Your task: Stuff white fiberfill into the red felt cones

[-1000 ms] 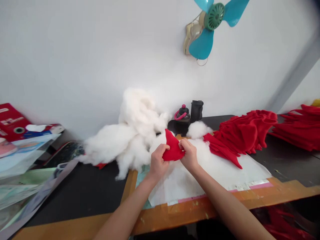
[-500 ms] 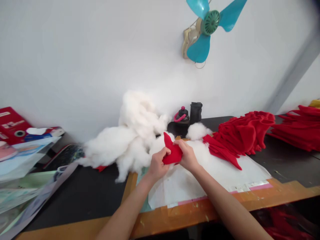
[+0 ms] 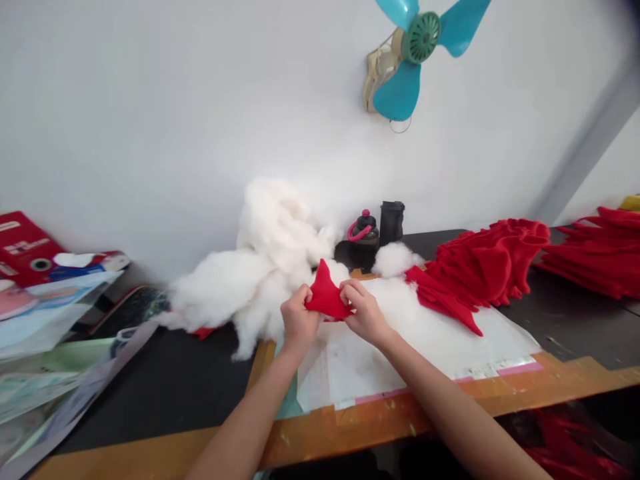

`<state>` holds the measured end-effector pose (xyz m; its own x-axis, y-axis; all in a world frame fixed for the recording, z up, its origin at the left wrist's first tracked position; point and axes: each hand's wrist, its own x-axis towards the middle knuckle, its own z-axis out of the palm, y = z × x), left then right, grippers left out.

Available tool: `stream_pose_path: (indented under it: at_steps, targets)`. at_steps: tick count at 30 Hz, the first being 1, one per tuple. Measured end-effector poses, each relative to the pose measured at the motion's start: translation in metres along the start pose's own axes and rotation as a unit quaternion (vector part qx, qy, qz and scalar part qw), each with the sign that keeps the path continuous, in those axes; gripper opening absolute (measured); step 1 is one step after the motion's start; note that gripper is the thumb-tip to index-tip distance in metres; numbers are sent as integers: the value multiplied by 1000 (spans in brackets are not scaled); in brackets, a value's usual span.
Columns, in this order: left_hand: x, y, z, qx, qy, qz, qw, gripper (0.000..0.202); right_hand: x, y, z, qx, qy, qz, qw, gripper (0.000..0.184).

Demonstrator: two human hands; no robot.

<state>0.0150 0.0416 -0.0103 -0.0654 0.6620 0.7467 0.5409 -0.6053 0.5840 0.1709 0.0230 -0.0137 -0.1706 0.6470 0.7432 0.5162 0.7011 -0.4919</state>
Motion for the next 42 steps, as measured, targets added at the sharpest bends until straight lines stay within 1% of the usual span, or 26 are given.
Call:
stream_pose_path:
  at_steps: [2,5,6,8,9,11,12,14,16,19,20,22,23,24,26,27,28,29,31,33,34,35,36,39,42]
  targets:
    - [-3,4,1,-30,-37,22,999,20,0,2,2,-15,39,29,999,25]
    - [-9,16,3,-89,-102,87,987,16,0,7,2,-13,110,91,990,26]
    - [-11,18,4,-102,-112,111,982,19,0,9,1,5,128,110,986,26]
    - [-10,19,5,-109,-104,136,979,26,1,12,-2,61,145,137,978,28]
    - [-9,18,6,-106,-93,132,981,28,2,13,-4,90,143,143,975,32]
    - [-6,12,8,-101,-79,94,987,24,4,12,-7,123,132,134,974,38]
    - [-4,9,9,-98,-76,70,990,21,4,11,-7,121,127,120,977,37]
    - [-3,2,9,-85,-65,36,994,17,5,9,-6,91,126,86,984,26]
    - [-3,-2,8,-59,-37,27,997,20,5,8,-4,66,123,63,988,23]
    - [-4,-3,6,-31,-6,19,999,23,6,6,-2,91,105,68,988,25]
    - [-3,-2,5,-28,0,8,1000,23,7,6,-2,119,100,82,984,24]
    - [0,0,4,-42,2,-37,998,19,8,6,-5,199,97,124,967,23]
    - [2,1,4,-60,-8,-69,996,17,10,5,-6,242,95,146,955,23]
    - [4,2,4,-89,-29,-103,990,17,11,5,-7,280,91,165,941,24]
    - [6,3,6,-164,-88,-160,969,20,13,3,-9,331,81,191,920,25]
    - [6,4,7,-194,-114,-174,959,18,13,2,-10,340,80,200,916,27]
    - [5,4,8,-212,-128,-177,952,15,14,1,-9,341,83,210,913,29]
    - [4,5,10,-220,-130,-174,951,14,14,0,-8,342,85,229,907,31]
    - [-1,4,12,-216,-106,-159,957,16,12,-2,-6,360,66,294,883,35]
    - [-5,2,14,-201,-80,-143,966,19,10,-3,-3,392,10,366,844,38]
    - [-6,0,14,-190,-69,-137,970,19,9,-4,-2,404,-20,385,830,39]
    - [-7,-1,14,-175,-56,-134,974,19,9,-5,-1,409,-45,388,824,40]
    - [-8,-2,13,-156,-42,-133,978,19,8,-5,0,410,-63,380,827,42]
    - [-5,-3,10,-108,-1,-141,984,20,5,-5,1,398,-100,339,847,55]
    - [-1,-1,7,-97,15,-152,984,21,3,-4,0,373,-118,302,869,59]
